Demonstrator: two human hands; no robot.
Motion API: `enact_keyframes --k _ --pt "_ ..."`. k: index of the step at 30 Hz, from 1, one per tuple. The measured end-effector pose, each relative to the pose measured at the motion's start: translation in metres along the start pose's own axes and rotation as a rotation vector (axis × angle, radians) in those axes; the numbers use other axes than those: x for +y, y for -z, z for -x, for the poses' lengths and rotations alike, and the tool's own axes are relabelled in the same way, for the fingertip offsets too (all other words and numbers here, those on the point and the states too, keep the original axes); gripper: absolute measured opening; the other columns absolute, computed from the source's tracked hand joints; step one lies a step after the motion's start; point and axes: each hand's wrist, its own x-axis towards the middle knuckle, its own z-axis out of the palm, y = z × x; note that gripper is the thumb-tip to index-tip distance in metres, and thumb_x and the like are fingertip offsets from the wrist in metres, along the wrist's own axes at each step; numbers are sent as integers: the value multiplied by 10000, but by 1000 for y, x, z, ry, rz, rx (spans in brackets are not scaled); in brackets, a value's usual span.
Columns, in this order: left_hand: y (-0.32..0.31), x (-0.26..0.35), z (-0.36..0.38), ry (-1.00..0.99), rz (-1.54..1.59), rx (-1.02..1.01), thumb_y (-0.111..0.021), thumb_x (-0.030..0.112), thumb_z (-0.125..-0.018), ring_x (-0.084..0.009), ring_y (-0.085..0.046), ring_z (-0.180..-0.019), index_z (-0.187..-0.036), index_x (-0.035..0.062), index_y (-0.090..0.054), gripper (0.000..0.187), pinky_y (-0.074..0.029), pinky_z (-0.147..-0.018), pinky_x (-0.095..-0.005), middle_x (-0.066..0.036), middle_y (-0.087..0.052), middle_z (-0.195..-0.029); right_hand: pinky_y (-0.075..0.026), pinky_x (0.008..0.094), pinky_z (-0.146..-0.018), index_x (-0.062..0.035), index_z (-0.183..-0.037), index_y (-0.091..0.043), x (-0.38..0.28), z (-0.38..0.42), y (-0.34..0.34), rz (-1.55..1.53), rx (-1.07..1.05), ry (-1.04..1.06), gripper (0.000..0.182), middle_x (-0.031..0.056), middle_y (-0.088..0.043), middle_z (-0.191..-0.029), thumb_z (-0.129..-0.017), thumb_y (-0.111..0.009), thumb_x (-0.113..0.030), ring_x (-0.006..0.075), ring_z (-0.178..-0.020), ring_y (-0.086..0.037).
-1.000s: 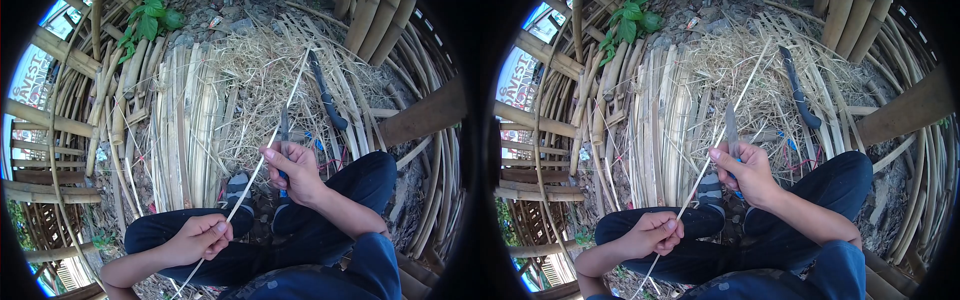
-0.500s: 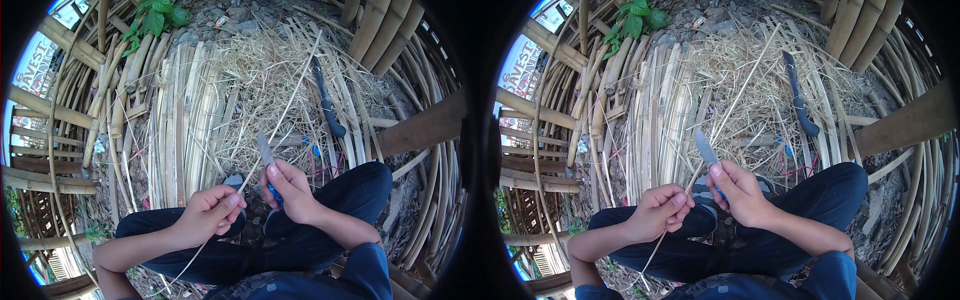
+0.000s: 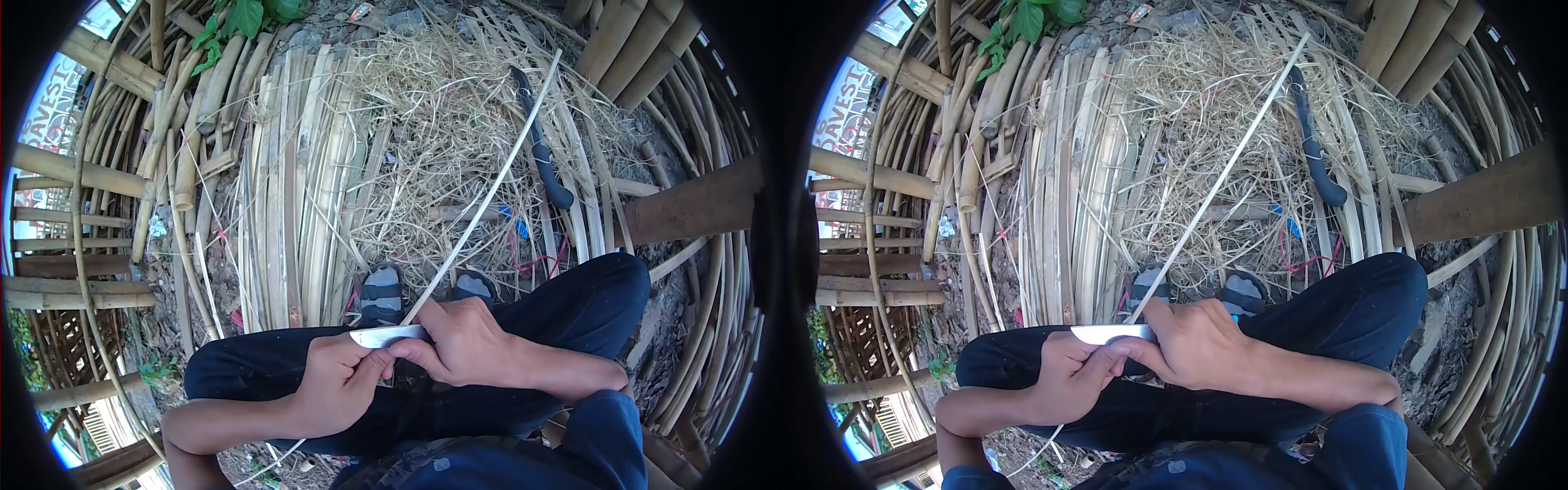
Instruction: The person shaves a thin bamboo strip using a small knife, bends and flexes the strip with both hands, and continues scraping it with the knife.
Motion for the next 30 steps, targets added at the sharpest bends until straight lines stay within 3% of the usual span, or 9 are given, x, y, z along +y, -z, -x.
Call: enact_keyframes --k 5,7,9,14,21,23,24,26,30 --pt "0 -6 1 -61 4 -2 -508 110 -975 -24 -422 -502 -933 -35 -645 204 -336 -439 -195 8 -520 -620 -442 409 -391 46 -779 -508 2 -5 1 44 80 82 483 150 -510 -465 -896 -587 -416 340 -412 -564" --pt "-2 5 0 86 179 51 -498 121 -982 -26 -412 -505 -976 -33 -635 206 -327 -441 -186 5 -515 -641 -439 408 -391 40 -759 -505 7 -8 11 66 111 14 472 152 -504 -463 -902 -584 -402 339 -411 -562" --pt "1 9 4 143 190 40 -506 104 -973 -43 -446 -528 -982 -43 -637 197 -368 -476 -199 -12 -526 -631 -429 413 -392 37 -721 -499 13 -14 25 -19 176 -169 463 161 -490 -460 -913 -578 -377 345 -406 -552" --pt "0 7 0 220 196 42 -519 76 -958 -60 -485 -552 -962 -49 -638 173 -409 -512 -214 -31 -549 -626 -436 425 -399 39 -713 -491 7 -9 9 16 102 -66 511 162 -483 -443 -916 -552 -425 355 -403 -552" --pt "-2 -12 3 -51 13 61 -509 97 -970 -19 -426 -486 -925 -39 -642 195 -334 -431 -182 10 -537 -616 -450 434 -416 74 -750 -506 -5 -5 -1 -85 -56 -30 555 171 -495 -441 -919 -535 -453 352 -398 -550" --pt "-1 -8 2 -100 -19 72 -513 96 -968 -19 -429 -479 -904 -39 -644 198 -339 -429 -185 10 -535 -596 -449 414 -446 60 -1005 -542 -6 -5 4 -170 -182 -71 435 172 -543 -544 -912 -576 -363 355 -468 -574" --pt "1 -2 1 -42 -15 47 -508 42 -947 -45 -487 -529 -929 -42 -644 160 -393 -480 -209 -19 -557 -623 -449 414 -446 60 -1005 -542 -5 -7 5 -171 -182 -71 435 172 -543 -544 -912 -576 -363 355 -468 -574" --pt "1 2 1 16 -14 23 -503 -12 -927 -71 -545 -578 -953 -44 -643 147 -446 -532 -232 -48 -580 -650 -451 433 -420 66 -737 -510 -2 -10 5 -100 -109 -42 562 158 -488 -430 -913 -541 -467 350 -397 -549" --pt "0 1 1 32 4 40 -511 8 -933 -65 -521 -561 -975 -46 -643 148 -430 -517 -224 -39 -566 -633 -448 430 -411 59 -711 -508 3 -8 2 -19 -56 3 576 152 -480 -420 -901 -551 -483 350 -390 -544"
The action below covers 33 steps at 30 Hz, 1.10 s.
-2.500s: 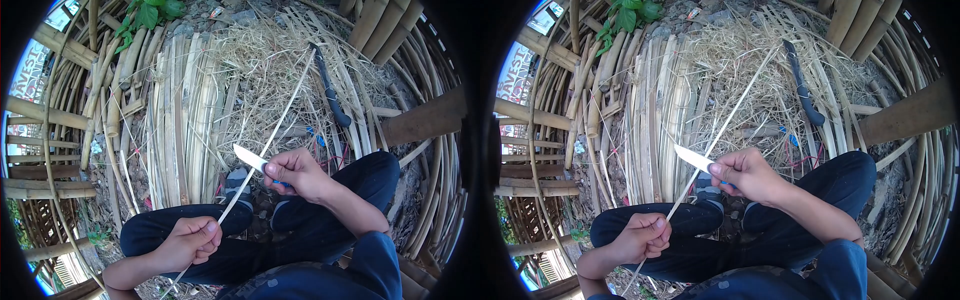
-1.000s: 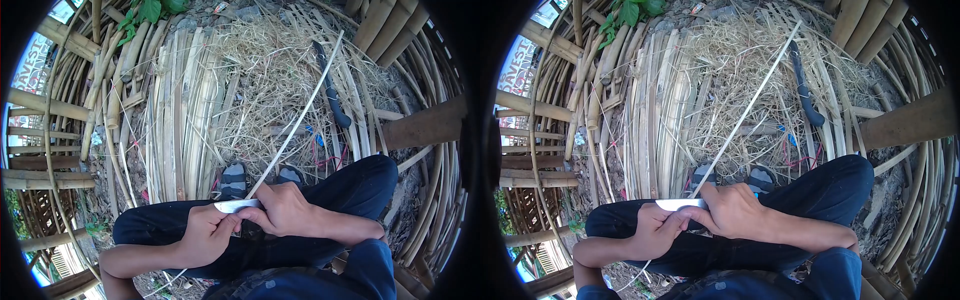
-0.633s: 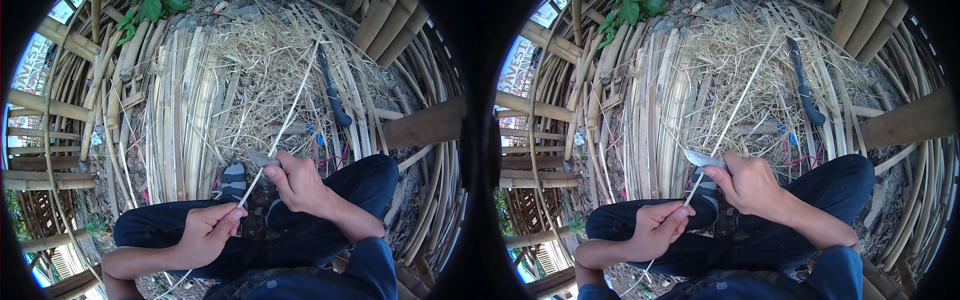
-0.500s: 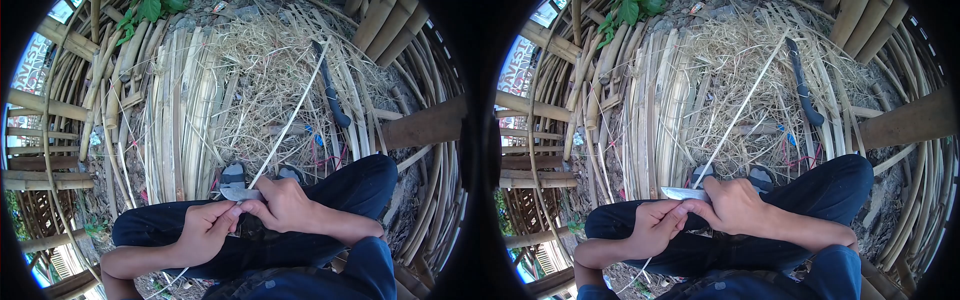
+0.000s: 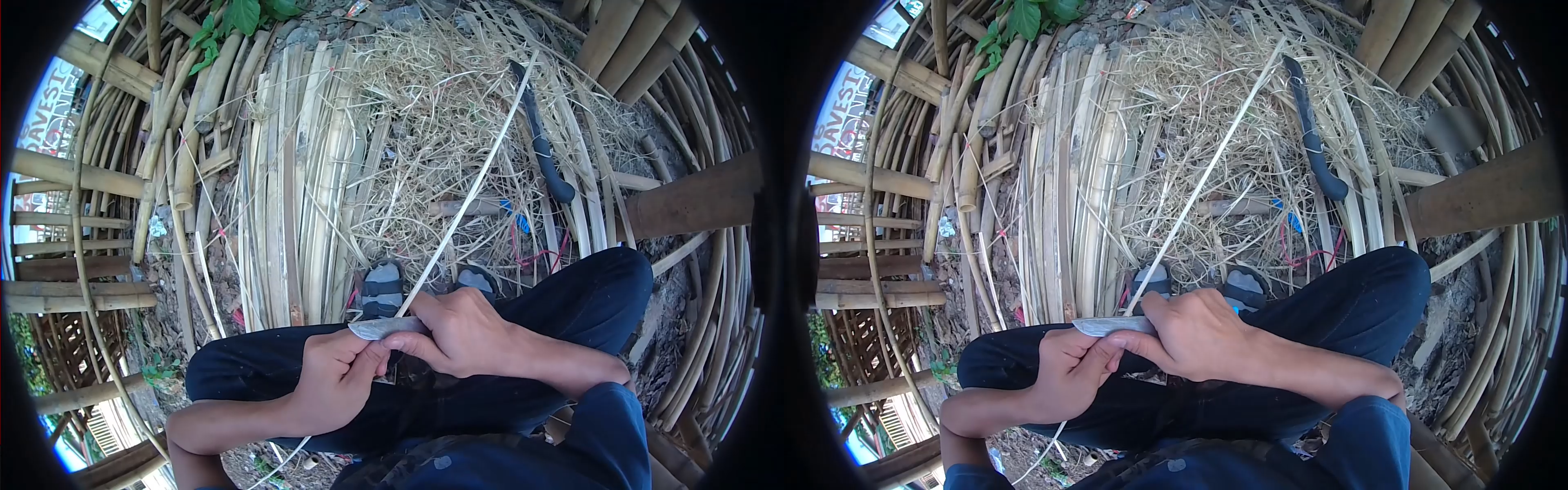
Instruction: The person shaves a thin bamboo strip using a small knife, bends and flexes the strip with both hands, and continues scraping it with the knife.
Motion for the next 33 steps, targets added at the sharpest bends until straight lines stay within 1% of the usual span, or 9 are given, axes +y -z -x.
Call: enact_keyframes --k 8,10,13,16,22,25,27,28,33 --pt "1 1 2 78 44 9 -526 57 -947 -48 -463 -540 -984 -38 -647 159 -387 -484 -212 -23 -548 -618 -443 435 -394 35 -672 -508 5 -1 7 145 55 -19 583 155 -478 -417 -877 -569 -508 346 -377 -540" --pt "1 6 1 202 169 36 -527 80 -955 -44 -461 -542 -994 -38 -649 174 -385 -484 -208 -13 -539 -616 -443 434 -393 32 -673 -513 7 -1 10 148 68 -11 580 154 -480 -418 -873 -574 -509 344 -377 -541" --pt "-1 0 1 87 160 31 -481 137 -991 -21 -381 -501 -1000 -46 -611 224 -297 -432 -176 -4 -499 -653 -444 429 -393 29 -677 -521 9 -3 16 174 76 -34 575 152 -486 -421 -866 -584 -510 341 -378 -542" --pt "0 4 2 87 156 33 -481 146 -993 -20 -377 -503 -992 -49 -610 235 -292 -427 -177 -2 -497 -653 -448 423 -399 33 -687 -532 11 -4 20 218 78 -42 570 148 -495 -427 -862 -592 -507 338 -382 -546" --pt "1 3 2 98 150 40 -478 146 -994 -19 -374 -493 -985 -57 -606 240 -295 -425 -177 -3 -494 -645 -410 420 -408 9 -703 -491 14 -3 26 214 103 -62 503 139 -457 -450 -868 -613 -450 360 -399 -513" --pt "3 3 4 108 142 47 -478 146 -994 -18 -368 -489 -984 -55 -604 237 -294 -424 -177 0 -491 -647 -406 408 -436 24 -687 -496 19 -6 34 230 115 -91 511 146 -452 -463 -917 -552 -428 336 -410 -508" --pt "2 1 12 86 101 17 -477 143 -993 -18 -374 -492 -981 -51 -607 234 -297 -426 -177 1 -492 -645 -443 431 -454 56 -710 -550 33 -10 51 21 295 -360 532 178 -505 -464 -949 -497 -416 364 -445 -560" --pt "1 0 14 63 66 -13 -476 140 -993 -18 -379 -495 -978 -47 -609 230 -301 -428 -177 2 -493 -643 -436 428 -467 56 -692 -547 31 -11 60 76 309 -368 528 186 -497 -468 -975 -458 -381 371 -459 -559" --pt "4 3 9 223 117 11 -525 96 -959 -50 -464 -532 -976 -50 -642 187 -383 -479 -207 -19 -529 -605 -448 458 -455 49 -688 -540 17 -3 33 24 177 -188 529 202 -497 -467 -941 -512 -414 398 -455 -562"
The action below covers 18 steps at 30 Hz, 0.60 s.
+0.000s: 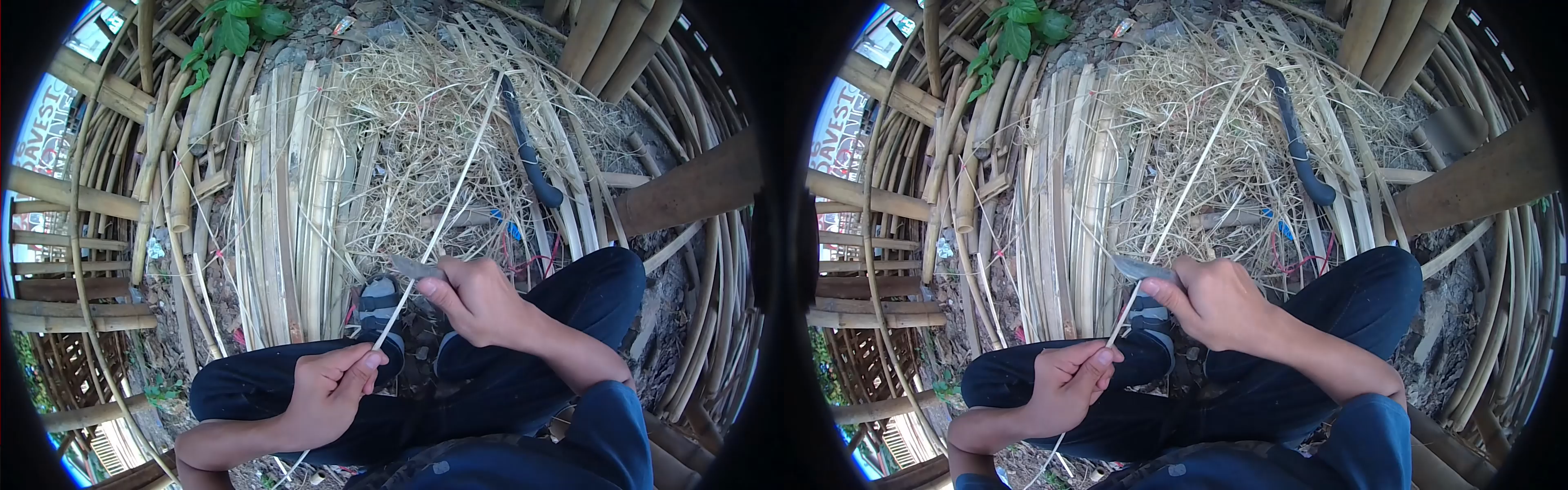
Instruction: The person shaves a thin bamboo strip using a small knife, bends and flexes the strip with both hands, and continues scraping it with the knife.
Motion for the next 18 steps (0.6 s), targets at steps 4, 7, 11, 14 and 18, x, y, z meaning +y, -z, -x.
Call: enact_keyframes --k 4,7,11,14,18 --pt "-4 -3 -1 -113 -79 -4 -533 96 -956 -60 -472 -528 -975 -52 -644 185 -389 -482 -212 -30 -539 -610 -448 453 -437 40 -658 -513 -18 11 -20 -60 -183 96 555 192 -493 -453 -930 -518 -444 384 -424 -550" --pt "-4 -2 0 -181 -123 13 -538 92 -953 -62 -476 -527 -974 -57 -641 182 -390 -480 -214 -38 -542 -610 -443 455 -429 36 -648 -504 -15 10 -20 28 -197 133 574 178 -489 -442 -920 -523 -470 376 -410 -544" --pt "-3 -4 -1 -232 -152 20 -493 139 -983 -25 -439 -491 -952 -41 -633 230 -350 -435 -184 -2 -524 -602 -443 454 -430 29 -660 -519 -10 6 -10 55 -153 107 571 172 -496 -445 -907 -537 -486 371 -407 -544" --pt "-4 -3 -1 -240 -164 39 -490 135 -984 -24 -433 -482 -941 -45 -631 233 -346 -431 -183 -3 -522 -599 -453 453 -449 28 -664 -536 -8 3 -6 82 -136 124 558 184 -509 -465 -912 -535 -472 380 -438 -560" --pt "-3 -2 4 -268 -160 42 -491 133 -984 -22 -425 -474 -932 -48 -628 233 -340 -427 -182 -1 -516 -591 -461 464 -486 39 -659 -545 11 -8 12 8 19 -93 541 209 -517 -491 -944 -501 -418 407 -497 -574"
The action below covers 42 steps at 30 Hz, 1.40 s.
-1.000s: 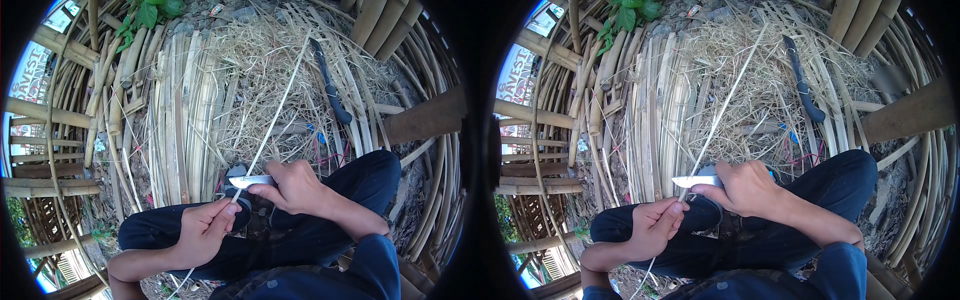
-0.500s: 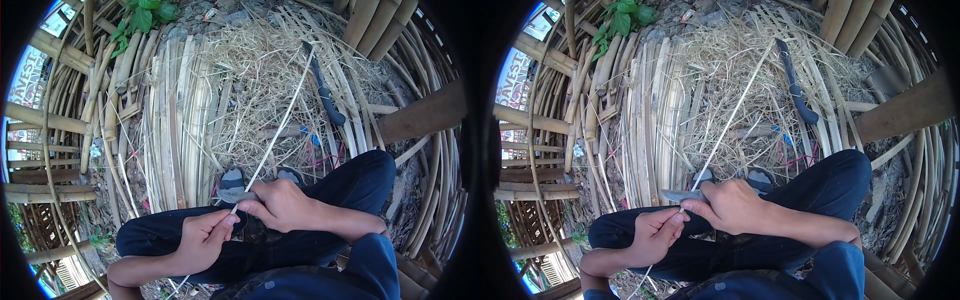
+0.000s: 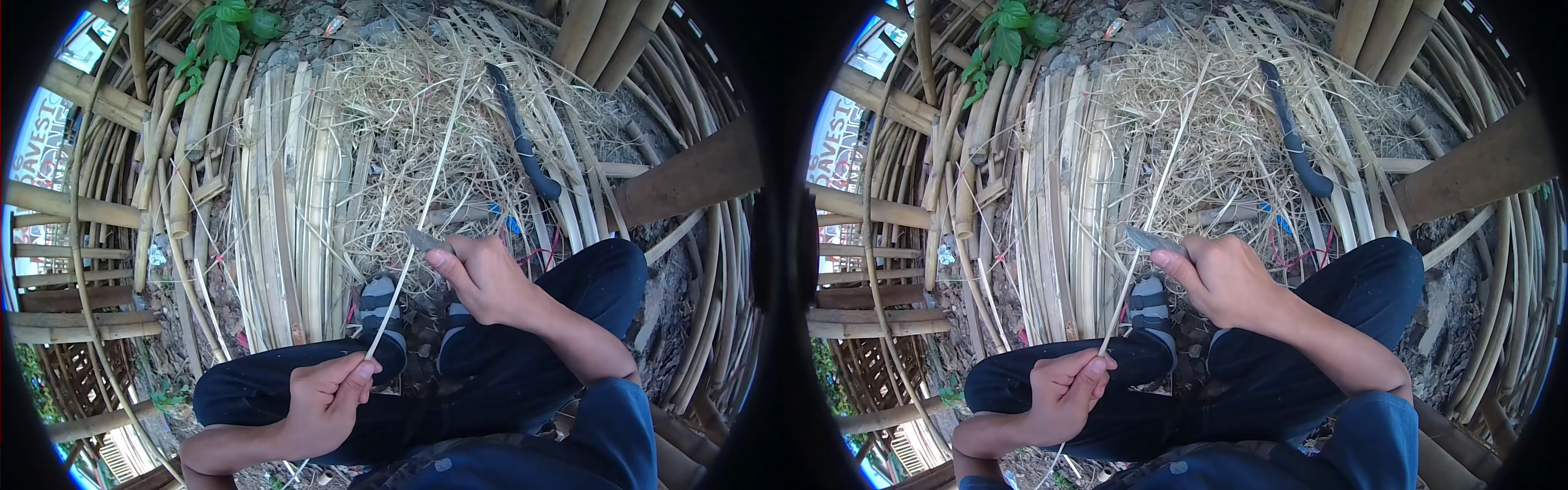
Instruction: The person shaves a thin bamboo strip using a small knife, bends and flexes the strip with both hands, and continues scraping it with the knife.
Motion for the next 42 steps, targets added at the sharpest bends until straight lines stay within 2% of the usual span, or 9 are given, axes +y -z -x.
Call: enact_keyframes --k 2,6,11,13,20,33,36,38,42 --pt "2 2 0 114 17 -16 -536 72 -949 -69 -496 -534 -953 -67 -636 172 -399 -487 -219 -40 -540 -610 -460 465 -485 41 -655 -543 0 0 5 49 2 -9 541 210 -513 -487 -947 -499 -414 406 -493 -572" --pt "1 4 -5 119 42 1 -539 66 -945 -74 -496 -528 -962 -64 -639 165 -403 -485 -222 -45 -535 -602 -453 459 -468 39 -645 -540 -20 10 -11 3 -82 103 556 203 -505 -471 -947 -495 -425 391 -454 -559" --pt "-8 -5 -6 -111 -135 47 -555 42 -926 -108 -509 -504 -985 -49 -644 140 -403 -466 -237 -76 -551 -605 -450 444 -428 35 -639 -524 -26 26 -38 -72 -217 208 577 173 -492 -439 -923 -518 -468 359 -399 -542" --pt "-9 -6 -5 -121 -146 62 -554 38 -924 -114 -510 -500 -982 -49 -641 136 -401 -462 -240 -78 -552 -605 -450 437 -416 36 -645 -525 -25 23 -34 89 -180 242 580 160 -495 -436 -908 -536 -481 351 -389 -541" --pt "-1 3 -5 -97 -214 57 -546 26 -922 -124 -510 -488 -928 -51 -627 112 -394 -455 -253 -80 -529 -593 -442 431 -395 28 -642 -531 -19 16 -19 180 -97 241 591 153 -499 -436 -878 -563 -513 337 -375 -539" --pt "3 4 -5 -65 -201 65 -550 29 -924 -104 -516 -504 -965 -62 -633 131 -398 -462 -241 -72 -539 -599 -423 417 -414 -7 -634 -504 -9 7 -8 284 -17 217 543 138 -464 -430 -873 -590 -487 344 -389 -520" --pt "3 4 -5 -63 -193 84 -549 35 -927 -101 -513 -506 -970 -63 -635 137 -397 -464 -238 -70 -538 -595 -423 421 -422 -1 -641 -513 -7 3 -6 299 -8 214 538 140 -465 -432 -875 -590 -479 349 -399 -524" --pt "3 4 -3 -47 -187 95 -547 39 -930 -97 -510 -507 -965 -64 -635 140 -397 -468 -234 -68 -535 -592 -458 453 -447 28 -629 -548 -4 1 -2 271 40 126 617 180 -508 -455 -878 -547 -536 367 -431 -564" --pt "3 4 -2 -31 -171 83 -544 38 -931 -93 -503 -506 -955 -65 -633 138 -394 -470 -230 -64 -530 -588 -455 459 -472 42 -648 -558 1 -3 6 333 67 119 607 196 -515 -474 -902 -528 -509 387 -463 -570"
